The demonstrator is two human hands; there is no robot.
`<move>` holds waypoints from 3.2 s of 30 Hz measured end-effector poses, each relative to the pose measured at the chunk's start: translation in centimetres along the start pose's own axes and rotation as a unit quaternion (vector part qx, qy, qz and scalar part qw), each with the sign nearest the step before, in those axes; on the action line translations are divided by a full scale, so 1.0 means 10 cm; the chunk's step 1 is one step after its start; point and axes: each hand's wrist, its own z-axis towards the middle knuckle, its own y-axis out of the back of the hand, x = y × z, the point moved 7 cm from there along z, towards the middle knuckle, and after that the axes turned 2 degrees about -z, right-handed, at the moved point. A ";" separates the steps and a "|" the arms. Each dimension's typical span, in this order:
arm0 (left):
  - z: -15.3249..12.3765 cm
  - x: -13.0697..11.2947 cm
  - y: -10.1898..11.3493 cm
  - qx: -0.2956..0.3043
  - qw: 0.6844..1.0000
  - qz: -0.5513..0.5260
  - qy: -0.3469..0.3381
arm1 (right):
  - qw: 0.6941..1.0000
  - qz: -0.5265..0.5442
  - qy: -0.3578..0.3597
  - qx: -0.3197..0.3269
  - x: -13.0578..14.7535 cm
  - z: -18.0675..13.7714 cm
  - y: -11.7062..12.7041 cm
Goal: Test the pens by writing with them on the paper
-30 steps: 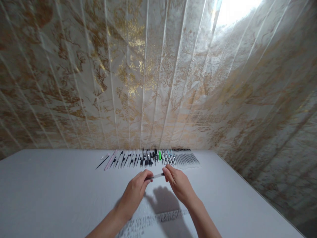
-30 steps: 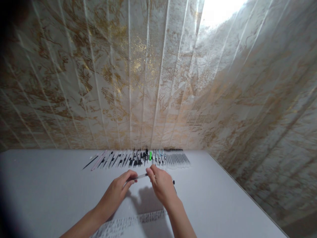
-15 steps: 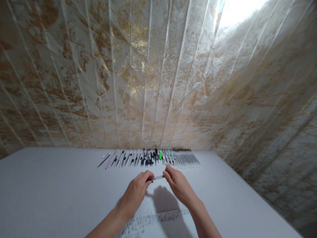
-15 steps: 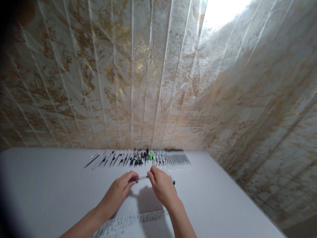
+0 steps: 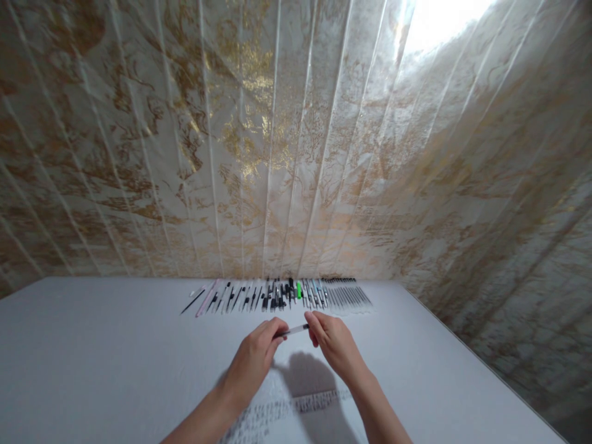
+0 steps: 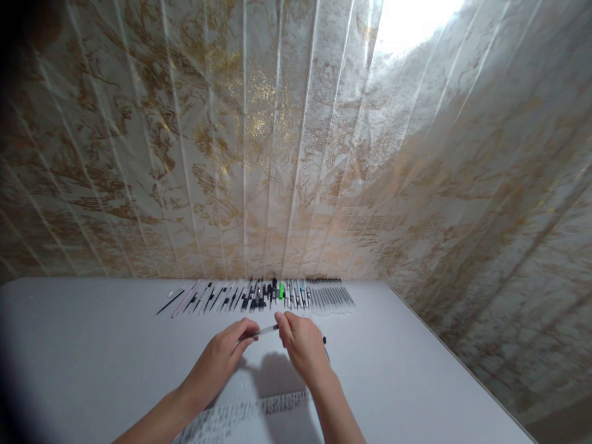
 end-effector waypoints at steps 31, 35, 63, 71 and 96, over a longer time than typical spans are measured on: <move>0.77 0.06 -1.14 0.104 0.985 0.131 -0.029 | 0.968 0.156 -0.077 -0.180 -0.66 -0.19 1.20; 0.74 0.06 -1.11 0.127 0.976 0.170 -0.040 | 0.959 0.171 -0.014 -0.225 -0.25 -0.31 1.29; -0.73 0.07 -0.02 0.033 0.931 -0.330 0.151 | 0.963 0.256 -0.080 -0.012 0.16 -1.09 -1.06; -0.75 0.24 -0.08 0.040 0.926 -0.329 0.182 | 0.973 0.217 -0.072 -0.011 0.14 -1.12 -1.07; -0.74 0.25 -0.07 0.056 0.941 -0.263 0.207 | 0.973 0.216 -0.074 0.006 0.19 -1.13 -1.05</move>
